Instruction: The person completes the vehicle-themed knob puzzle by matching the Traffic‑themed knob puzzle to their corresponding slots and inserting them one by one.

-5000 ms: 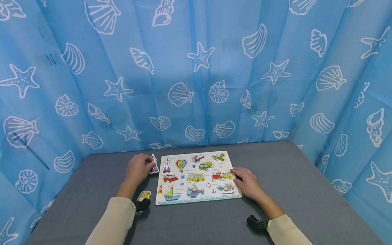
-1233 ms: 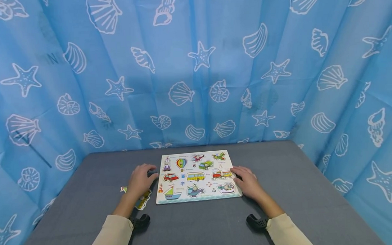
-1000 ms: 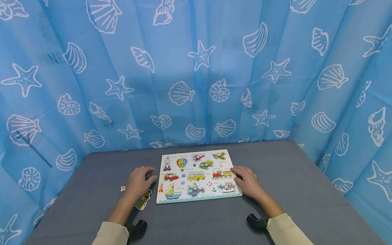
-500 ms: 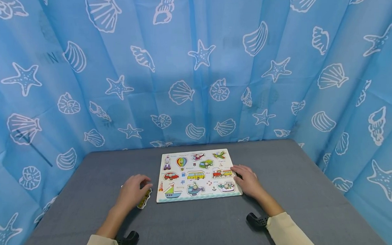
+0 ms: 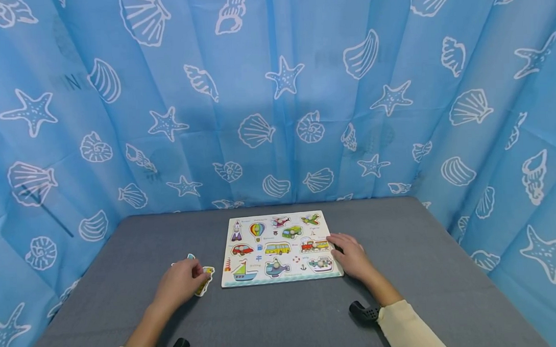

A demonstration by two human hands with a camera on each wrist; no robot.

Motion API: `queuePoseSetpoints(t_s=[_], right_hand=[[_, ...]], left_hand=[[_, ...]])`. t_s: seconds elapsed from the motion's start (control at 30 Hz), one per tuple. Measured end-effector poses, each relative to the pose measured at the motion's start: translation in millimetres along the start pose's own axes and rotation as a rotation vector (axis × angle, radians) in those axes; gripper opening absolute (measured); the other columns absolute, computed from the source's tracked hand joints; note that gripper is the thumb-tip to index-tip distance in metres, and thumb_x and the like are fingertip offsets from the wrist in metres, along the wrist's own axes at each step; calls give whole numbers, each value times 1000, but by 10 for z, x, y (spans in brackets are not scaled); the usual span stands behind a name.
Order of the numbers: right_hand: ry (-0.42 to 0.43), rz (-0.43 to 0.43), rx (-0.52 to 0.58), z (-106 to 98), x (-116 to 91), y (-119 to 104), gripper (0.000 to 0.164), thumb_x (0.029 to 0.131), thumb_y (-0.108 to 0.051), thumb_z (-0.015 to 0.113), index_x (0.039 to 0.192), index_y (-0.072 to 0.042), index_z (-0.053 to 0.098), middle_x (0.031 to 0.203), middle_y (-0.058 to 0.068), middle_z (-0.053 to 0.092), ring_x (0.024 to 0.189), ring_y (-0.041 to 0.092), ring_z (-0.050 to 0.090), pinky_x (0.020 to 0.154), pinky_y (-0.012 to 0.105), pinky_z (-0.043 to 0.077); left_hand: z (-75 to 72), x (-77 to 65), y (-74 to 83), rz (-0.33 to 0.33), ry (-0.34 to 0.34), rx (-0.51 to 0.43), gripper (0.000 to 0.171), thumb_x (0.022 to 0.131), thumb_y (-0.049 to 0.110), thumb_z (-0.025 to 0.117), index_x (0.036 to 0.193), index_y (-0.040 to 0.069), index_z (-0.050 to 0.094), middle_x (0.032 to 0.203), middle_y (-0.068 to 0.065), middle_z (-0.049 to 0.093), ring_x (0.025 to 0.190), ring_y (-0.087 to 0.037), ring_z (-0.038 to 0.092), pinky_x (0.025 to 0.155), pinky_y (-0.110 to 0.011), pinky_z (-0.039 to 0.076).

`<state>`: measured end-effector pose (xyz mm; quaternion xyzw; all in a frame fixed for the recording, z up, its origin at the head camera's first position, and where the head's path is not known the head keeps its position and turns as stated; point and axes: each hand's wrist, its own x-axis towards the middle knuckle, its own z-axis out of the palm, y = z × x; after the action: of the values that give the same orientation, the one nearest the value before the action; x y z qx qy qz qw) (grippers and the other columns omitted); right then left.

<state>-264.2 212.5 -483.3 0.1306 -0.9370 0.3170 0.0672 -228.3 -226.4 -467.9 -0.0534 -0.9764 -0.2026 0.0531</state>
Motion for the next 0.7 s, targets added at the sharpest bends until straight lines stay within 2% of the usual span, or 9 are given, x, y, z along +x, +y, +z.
queuePoseSetpoints(t_s=[0.27,0.5,0.7], right_hand=[[1,4,4,12,-9,6,41,94,-5,57,135,1,55,142,20,48,135,43,32,102,65,21],[9,-17,-9,19,-6,27,41,95,-6,57,135,1,55,141,21,48,135,43,32,101,64,23],[12,-21,-11,16,-1,29,41,94,-5,57,134,2,55,141,21,49,135,43,33,101,64,23]], left_hand=[[-44,-69,72,-125,-39,29,36,82,38,75,67,15,51,59,2,46,53,-15,42,49,-32,29],[-53,-77,100,-161,-74,44,38,82,39,74,63,14,51,58,2,47,54,-15,43,50,-32,30],[-55,-58,129,-183,-63,40,39,82,39,74,61,14,52,57,1,47,53,-16,43,50,-32,30]])
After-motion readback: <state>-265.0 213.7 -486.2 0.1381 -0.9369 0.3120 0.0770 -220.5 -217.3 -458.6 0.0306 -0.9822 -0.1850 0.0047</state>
